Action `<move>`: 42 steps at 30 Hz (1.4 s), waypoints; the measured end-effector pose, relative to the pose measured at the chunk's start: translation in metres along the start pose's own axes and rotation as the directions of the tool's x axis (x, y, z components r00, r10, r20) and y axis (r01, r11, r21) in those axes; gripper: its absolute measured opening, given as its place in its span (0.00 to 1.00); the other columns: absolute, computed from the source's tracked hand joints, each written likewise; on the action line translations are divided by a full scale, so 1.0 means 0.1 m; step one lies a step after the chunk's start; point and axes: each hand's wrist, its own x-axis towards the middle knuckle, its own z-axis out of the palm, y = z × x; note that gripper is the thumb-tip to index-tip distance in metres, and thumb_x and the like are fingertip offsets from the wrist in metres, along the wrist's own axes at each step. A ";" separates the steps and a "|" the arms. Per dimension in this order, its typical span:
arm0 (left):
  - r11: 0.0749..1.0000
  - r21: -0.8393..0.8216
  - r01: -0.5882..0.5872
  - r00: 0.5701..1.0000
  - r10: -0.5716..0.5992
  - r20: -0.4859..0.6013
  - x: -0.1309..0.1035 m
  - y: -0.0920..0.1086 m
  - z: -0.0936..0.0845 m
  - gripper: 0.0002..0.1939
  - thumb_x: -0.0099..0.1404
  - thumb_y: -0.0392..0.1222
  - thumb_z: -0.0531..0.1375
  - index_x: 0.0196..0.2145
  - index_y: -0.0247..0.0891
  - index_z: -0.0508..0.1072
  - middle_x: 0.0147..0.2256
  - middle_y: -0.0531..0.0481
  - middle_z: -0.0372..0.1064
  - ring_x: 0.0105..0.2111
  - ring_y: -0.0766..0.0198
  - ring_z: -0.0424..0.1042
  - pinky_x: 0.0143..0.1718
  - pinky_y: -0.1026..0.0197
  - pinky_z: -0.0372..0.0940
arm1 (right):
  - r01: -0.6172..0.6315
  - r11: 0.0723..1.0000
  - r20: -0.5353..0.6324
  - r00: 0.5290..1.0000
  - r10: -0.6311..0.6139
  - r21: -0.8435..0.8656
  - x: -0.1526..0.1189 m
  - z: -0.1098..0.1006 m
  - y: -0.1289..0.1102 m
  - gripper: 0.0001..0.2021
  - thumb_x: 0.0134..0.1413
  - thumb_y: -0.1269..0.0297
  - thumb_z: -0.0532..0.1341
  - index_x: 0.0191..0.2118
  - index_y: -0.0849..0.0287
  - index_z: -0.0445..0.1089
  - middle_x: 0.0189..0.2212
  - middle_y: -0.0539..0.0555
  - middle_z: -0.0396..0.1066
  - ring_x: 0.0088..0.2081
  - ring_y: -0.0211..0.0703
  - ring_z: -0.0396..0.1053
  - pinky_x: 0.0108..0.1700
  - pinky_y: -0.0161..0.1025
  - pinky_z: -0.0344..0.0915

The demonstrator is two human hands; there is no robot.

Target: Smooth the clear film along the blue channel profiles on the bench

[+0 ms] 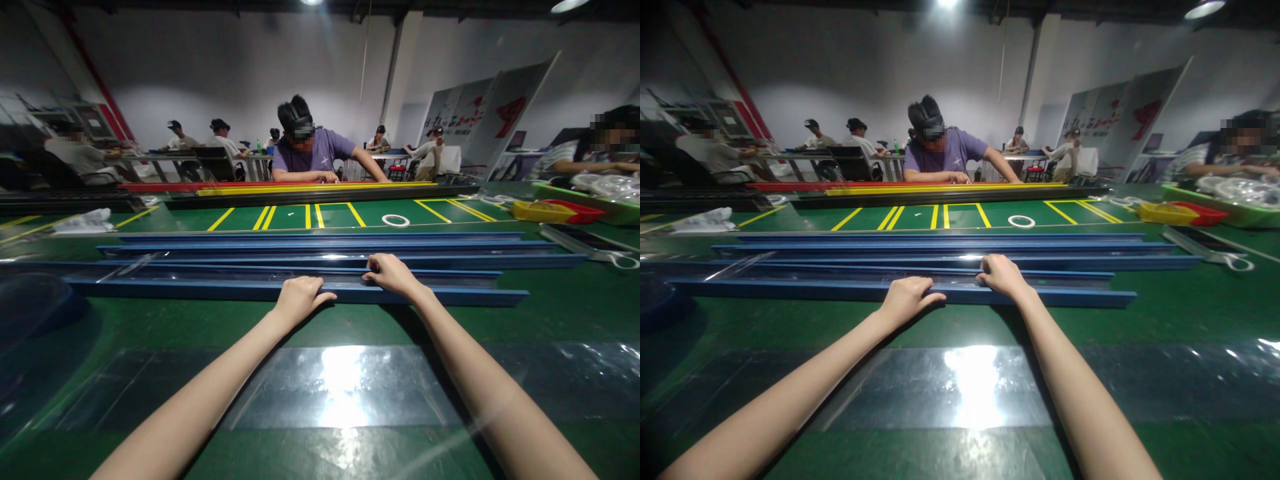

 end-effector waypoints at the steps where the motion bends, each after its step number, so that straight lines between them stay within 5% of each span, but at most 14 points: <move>1: 1.000 -0.002 0.002 1.000 -0.002 0.001 0.00 0.00 0.00 0.23 0.59 0.59 0.49 0.24 0.36 0.67 0.25 0.48 0.70 0.27 0.63 0.69 0.25 0.65 0.54 | 0.002 1.000 0.002 1.000 -0.002 0.002 0.00 0.00 0.00 0.08 0.44 0.59 0.59 0.28 0.58 0.65 0.29 0.53 0.69 0.30 0.39 0.64 0.28 0.32 0.53; 12: 0.998 0.037 0.043 0.999 -0.044 0.030 0.02 0.04 -0.04 0.23 0.58 0.59 0.50 0.24 0.36 0.68 0.24 0.49 0.69 0.27 0.63 0.67 0.24 0.65 0.53 | 0.001 1.000 0.010 1.000 -0.001 -0.017 -0.01 -0.01 -0.03 0.07 0.45 0.60 0.59 0.29 0.58 0.66 0.29 0.53 0.70 0.31 0.40 0.64 0.29 0.32 0.53; 24: 0.983 0.123 -0.134 0.981 0.149 -0.125 -0.06 0.04 0.02 0.19 0.63 0.53 0.47 0.35 0.35 0.67 0.28 0.49 0.68 0.29 0.63 0.65 0.30 0.61 0.52 | -0.028 0.995 0.074 0.997 0.035 -0.099 -0.06 -0.11 -0.04 0.06 0.46 0.62 0.58 0.31 0.57 0.67 0.33 0.53 0.70 0.34 0.40 0.65 0.25 0.32 0.49; 34: 0.990 0.114 -0.083 0.984 0.099 -0.146 -0.07 0.04 0.01 0.19 0.61 0.54 0.49 0.38 0.35 0.66 0.31 0.46 0.68 0.33 0.60 0.65 0.34 0.59 0.53 | -0.129 0.980 0.163 0.975 0.154 -0.152 -0.17 -0.29 0.37 0.08 0.43 0.60 0.59 0.31 0.56 0.68 0.32 0.52 0.70 0.31 0.38 0.65 0.23 0.31 0.50; 42: 0.975 0.155 -0.158 0.983 0.170 -0.066 -0.04 0.08 0.02 0.20 0.60 0.55 0.50 0.36 0.34 0.66 0.29 0.46 0.66 0.31 0.59 0.64 0.30 0.60 0.51 | -0.229 0.970 0.205 0.949 0.241 -0.083 -0.23 -0.37 0.70 0.07 0.40 0.60 0.60 0.27 0.58 0.67 0.28 0.52 0.70 0.28 0.38 0.65 0.26 0.31 0.56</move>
